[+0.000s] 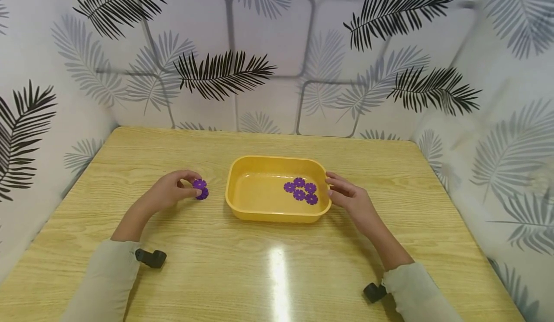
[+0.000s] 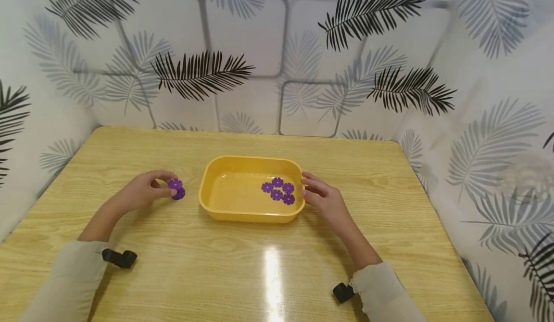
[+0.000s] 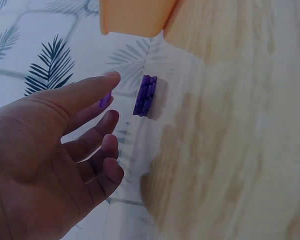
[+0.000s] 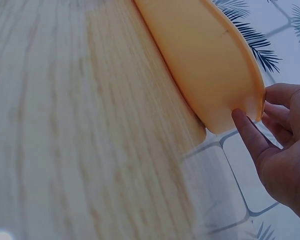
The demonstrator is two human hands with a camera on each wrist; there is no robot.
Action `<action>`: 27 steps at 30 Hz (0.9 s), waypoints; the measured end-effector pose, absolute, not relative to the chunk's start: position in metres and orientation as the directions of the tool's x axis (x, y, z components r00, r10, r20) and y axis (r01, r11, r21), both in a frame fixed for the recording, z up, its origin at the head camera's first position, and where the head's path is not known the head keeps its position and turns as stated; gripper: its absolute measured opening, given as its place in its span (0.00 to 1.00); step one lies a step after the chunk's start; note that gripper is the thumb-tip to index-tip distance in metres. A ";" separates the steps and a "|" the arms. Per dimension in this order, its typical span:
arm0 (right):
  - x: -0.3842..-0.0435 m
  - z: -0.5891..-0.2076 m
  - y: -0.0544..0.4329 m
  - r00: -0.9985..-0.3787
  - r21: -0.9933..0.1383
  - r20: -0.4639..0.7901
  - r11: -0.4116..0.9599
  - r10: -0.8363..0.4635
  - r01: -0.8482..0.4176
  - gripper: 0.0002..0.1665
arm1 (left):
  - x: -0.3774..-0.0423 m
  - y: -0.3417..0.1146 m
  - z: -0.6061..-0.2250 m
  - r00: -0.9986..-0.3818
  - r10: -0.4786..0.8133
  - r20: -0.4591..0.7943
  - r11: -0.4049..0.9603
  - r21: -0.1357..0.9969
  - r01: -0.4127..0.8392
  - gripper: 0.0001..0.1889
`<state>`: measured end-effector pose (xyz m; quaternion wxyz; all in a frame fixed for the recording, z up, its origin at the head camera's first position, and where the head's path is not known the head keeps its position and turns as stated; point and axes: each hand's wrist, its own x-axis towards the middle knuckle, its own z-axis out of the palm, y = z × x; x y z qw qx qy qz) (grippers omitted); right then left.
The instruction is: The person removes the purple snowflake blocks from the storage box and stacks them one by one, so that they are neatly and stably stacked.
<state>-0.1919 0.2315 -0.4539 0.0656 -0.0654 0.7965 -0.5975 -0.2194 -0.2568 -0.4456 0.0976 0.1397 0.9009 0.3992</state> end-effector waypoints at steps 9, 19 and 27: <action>-0.191 -0.454 0.231 -0.982 -0.955 -0.014 0.292 -0.186 -0.042 0.28 | -0.222 -0.256 -0.455 -0.932 0.349 -0.097 0.657 0.734 0.170 0.22; -0.191 -0.454 0.231 -0.985 -0.953 -0.023 0.300 -0.172 -0.030 0.27 | -0.223 -0.255 -0.458 -0.930 0.355 -0.091 0.671 0.717 0.187 0.21; -0.192 -0.454 0.231 -0.983 -0.958 -0.029 0.287 -0.182 -0.025 0.28 | -0.221 -0.255 -0.458 -0.929 0.361 -0.081 0.665 0.720 0.196 0.21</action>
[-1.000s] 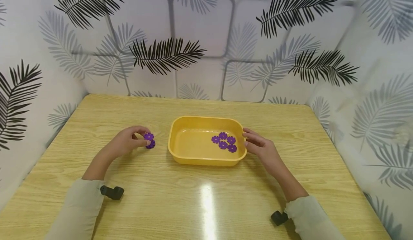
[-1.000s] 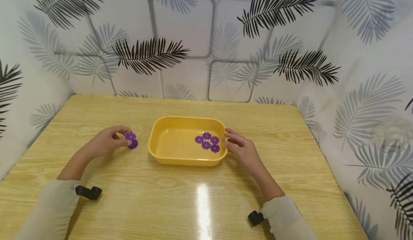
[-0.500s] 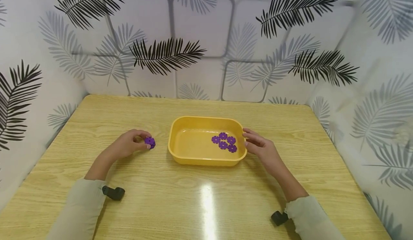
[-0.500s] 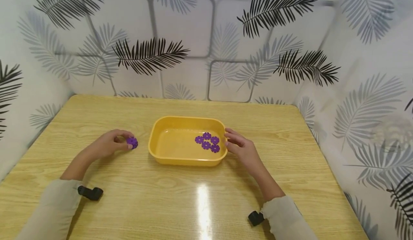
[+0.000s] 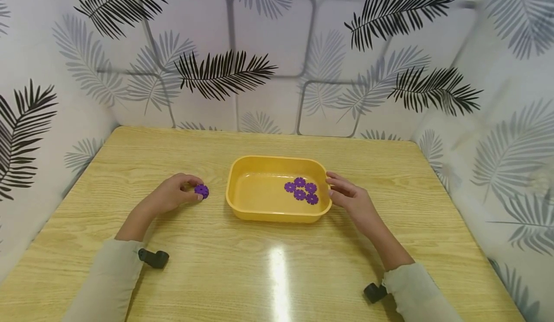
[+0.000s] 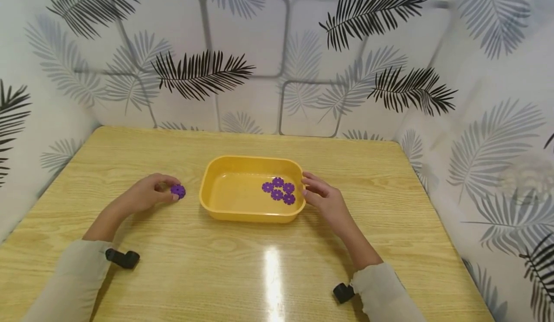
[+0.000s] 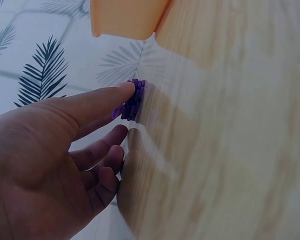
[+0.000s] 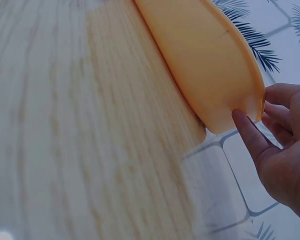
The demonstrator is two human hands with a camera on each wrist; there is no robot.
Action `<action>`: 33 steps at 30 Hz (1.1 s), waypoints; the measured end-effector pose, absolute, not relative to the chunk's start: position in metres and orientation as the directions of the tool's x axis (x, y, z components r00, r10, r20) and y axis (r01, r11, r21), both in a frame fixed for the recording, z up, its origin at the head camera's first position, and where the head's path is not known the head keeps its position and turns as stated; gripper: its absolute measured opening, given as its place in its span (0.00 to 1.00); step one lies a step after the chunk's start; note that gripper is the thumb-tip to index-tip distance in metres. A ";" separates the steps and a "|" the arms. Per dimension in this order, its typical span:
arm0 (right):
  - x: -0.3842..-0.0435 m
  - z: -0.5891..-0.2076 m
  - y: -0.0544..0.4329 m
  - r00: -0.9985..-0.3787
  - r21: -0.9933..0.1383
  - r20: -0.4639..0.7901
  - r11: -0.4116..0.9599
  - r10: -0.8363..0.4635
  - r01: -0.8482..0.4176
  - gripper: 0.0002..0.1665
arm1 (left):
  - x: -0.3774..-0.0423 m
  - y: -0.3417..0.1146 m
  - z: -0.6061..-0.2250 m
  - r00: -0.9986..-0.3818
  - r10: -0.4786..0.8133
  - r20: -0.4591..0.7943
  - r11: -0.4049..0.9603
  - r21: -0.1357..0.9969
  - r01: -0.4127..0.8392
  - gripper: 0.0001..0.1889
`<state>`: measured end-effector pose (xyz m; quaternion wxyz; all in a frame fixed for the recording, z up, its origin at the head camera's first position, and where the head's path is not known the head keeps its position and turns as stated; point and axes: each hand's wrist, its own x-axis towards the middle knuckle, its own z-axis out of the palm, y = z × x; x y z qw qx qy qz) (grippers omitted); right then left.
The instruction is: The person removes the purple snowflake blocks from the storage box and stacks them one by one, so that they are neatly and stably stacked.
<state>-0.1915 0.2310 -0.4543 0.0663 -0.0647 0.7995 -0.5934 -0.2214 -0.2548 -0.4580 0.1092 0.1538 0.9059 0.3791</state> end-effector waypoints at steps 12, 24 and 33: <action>-0.191 -0.453 0.231 -0.982 -0.965 -0.028 0.262 -0.186 -0.022 0.28 | -0.221 -0.255 -0.459 -0.934 0.348 -0.082 0.679 0.709 0.190 0.23; -0.191 -0.453 0.231 -0.982 -0.964 -0.031 0.264 -0.184 -0.019 0.28 | -0.219 -0.253 -0.455 -0.931 0.353 -0.089 0.672 0.717 0.186 0.23; -0.191 -0.453 0.230 -0.983 -0.962 -0.035 0.271 -0.182 -0.016 0.28 | -0.218 -0.253 -0.454 -0.933 0.348 -0.098 0.667 0.725 0.172 0.22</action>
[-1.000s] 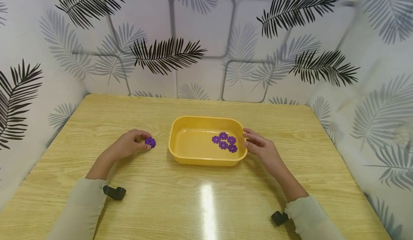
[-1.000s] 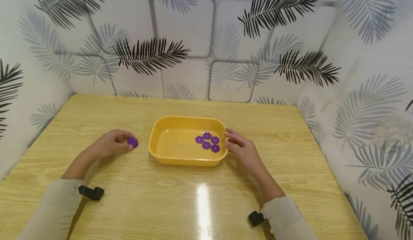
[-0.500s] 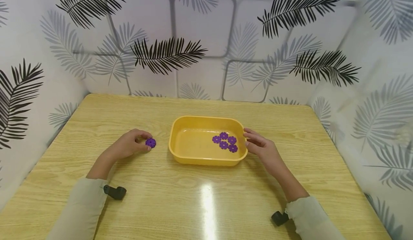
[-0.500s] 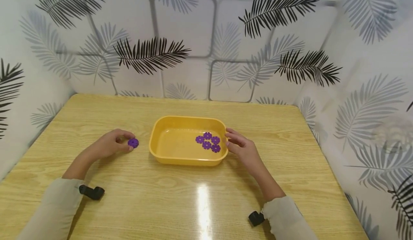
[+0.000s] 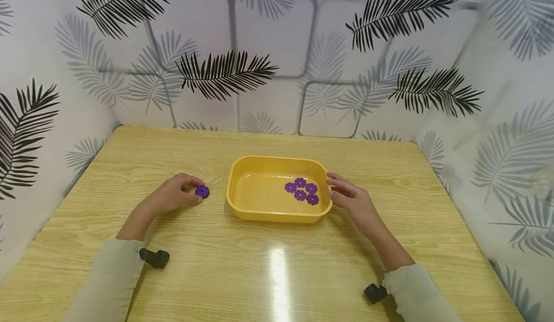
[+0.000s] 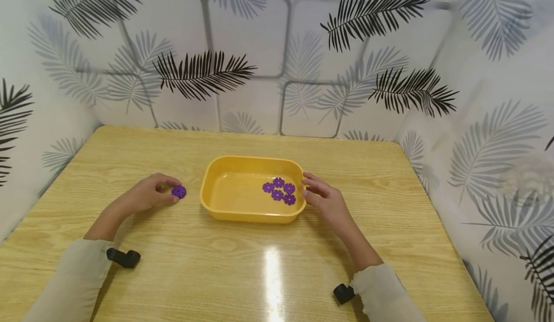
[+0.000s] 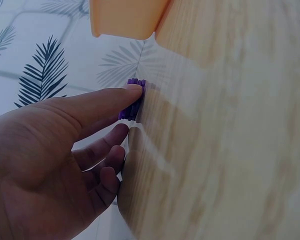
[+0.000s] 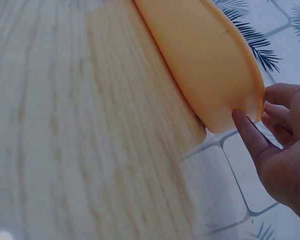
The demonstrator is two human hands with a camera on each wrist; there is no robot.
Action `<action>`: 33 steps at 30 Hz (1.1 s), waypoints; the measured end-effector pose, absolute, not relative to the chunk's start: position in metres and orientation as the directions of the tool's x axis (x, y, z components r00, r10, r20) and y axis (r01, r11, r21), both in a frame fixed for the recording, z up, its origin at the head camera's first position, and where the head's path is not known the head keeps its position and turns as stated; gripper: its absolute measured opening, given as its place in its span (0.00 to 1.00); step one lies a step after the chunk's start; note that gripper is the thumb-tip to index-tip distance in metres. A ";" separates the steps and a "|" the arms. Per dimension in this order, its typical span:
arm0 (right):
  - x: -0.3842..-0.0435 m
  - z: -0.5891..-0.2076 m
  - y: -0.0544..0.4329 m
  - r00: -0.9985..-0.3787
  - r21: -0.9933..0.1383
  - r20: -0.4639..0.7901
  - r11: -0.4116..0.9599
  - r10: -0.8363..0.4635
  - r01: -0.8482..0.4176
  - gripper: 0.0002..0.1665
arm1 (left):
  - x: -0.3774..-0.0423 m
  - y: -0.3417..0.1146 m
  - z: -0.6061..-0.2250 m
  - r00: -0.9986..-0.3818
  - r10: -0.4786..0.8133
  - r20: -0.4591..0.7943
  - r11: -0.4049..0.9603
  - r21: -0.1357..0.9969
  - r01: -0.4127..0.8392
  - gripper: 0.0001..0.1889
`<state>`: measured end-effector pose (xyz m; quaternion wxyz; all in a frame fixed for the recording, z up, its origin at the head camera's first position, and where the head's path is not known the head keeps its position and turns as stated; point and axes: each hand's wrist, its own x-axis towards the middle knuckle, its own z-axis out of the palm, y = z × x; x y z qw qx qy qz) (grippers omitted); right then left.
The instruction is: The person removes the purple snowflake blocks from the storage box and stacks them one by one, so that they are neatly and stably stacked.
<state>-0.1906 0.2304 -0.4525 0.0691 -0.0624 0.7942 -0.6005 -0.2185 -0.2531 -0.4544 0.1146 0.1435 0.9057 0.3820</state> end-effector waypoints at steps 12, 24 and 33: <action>-0.191 -0.452 0.231 -0.983 -0.966 -0.024 0.259 -0.182 -0.024 0.27 | -0.220 -0.254 -0.455 -0.927 0.359 -0.108 0.662 0.729 0.172 0.23; -0.191 -0.452 0.230 -0.983 -0.969 -0.019 0.244 -0.182 -0.026 0.27 | -0.221 -0.254 -0.441 -0.931 0.345 -0.119 0.663 0.733 0.152 0.30; -0.190 -0.452 0.230 -0.982 -0.968 -0.026 0.250 -0.187 -0.022 0.27 | -0.236 -0.228 -0.413 -0.929 0.369 -0.029 0.625 0.747 0.226 0.28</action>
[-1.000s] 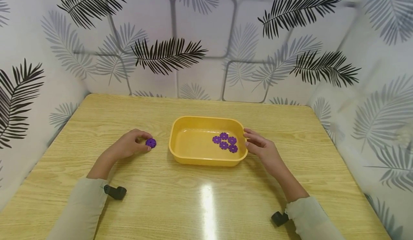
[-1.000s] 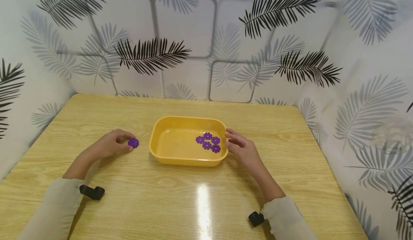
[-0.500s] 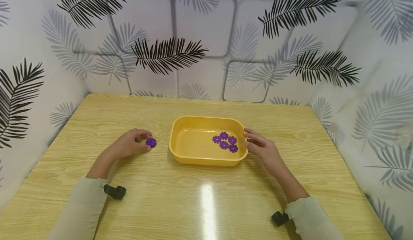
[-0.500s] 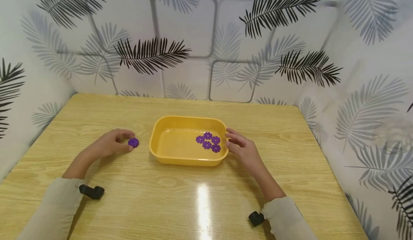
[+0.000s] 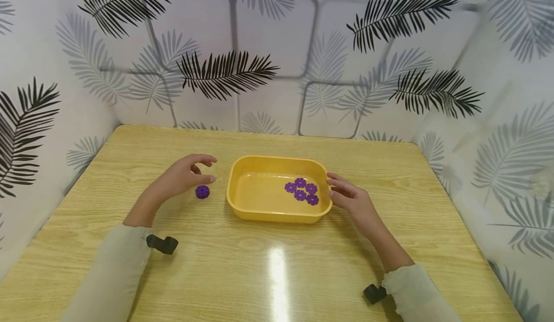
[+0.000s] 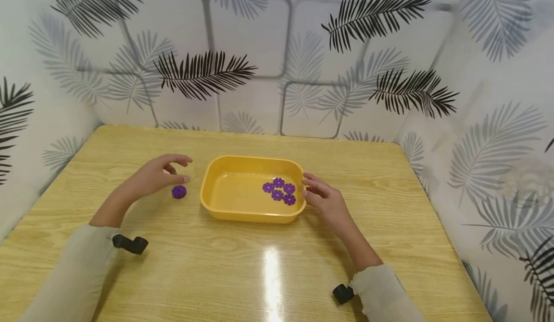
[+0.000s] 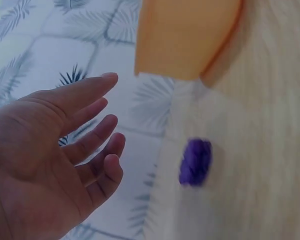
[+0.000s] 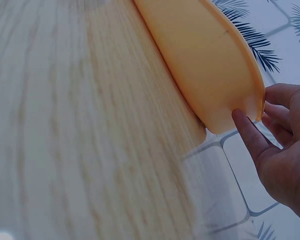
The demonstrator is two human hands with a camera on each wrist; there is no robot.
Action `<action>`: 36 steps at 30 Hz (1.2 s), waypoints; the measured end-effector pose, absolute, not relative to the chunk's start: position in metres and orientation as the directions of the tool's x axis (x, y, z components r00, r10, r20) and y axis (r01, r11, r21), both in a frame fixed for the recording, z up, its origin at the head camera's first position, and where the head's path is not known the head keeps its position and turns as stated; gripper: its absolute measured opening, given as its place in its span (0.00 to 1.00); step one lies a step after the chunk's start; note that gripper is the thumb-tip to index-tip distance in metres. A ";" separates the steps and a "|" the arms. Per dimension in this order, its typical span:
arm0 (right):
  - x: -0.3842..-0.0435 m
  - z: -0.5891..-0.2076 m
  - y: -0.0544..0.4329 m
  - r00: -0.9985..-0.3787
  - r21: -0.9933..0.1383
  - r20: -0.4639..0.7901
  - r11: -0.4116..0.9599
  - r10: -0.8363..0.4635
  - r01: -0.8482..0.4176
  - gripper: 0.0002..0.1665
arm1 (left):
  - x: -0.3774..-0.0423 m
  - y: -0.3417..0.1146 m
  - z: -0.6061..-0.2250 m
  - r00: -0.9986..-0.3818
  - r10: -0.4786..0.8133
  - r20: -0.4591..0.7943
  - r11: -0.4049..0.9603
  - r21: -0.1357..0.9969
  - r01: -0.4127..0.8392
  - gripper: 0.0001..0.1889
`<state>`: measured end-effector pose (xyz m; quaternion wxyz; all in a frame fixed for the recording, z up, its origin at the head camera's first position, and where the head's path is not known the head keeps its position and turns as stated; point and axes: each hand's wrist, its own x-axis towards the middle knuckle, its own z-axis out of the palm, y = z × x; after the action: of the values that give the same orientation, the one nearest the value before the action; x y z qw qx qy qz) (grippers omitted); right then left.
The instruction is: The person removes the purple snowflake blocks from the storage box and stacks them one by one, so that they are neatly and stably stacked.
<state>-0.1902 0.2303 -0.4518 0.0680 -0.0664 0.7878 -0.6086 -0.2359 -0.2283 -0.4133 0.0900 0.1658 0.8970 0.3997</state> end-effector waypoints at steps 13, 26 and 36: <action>-0.189 -0.453 0.232 -0.982 -0.965 -0.023 0.259 -0.188 -0.027 0.27 | -0.254 -0.139 -0.380 -0.855 0.518 0.025 0.577 0.728 0.371 0.25; -0.190 -0.453 0.231 -0.982 -0.958 -0.011 0.282 -0.190 -0.044 0.26 | -0.262 -0.068 -0.397 -0.794 0.608 0.022 0.562 0.694 0.450 0.28; -0.191 -0.455 0.232 -0.982 -0.956 -0.003 0.289 -0.189 -0.053 0.25 | -0.264 -0.048 -0.419 -0.796 0.605 -0.013 0.621 0.633 0.462 0.25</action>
<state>-0.1912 0.2318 -0.4547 0.0574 -0.0755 0.8007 -0.5914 -0.2642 -0.0485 -0.4193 0.1128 0.2986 0.8933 0.3165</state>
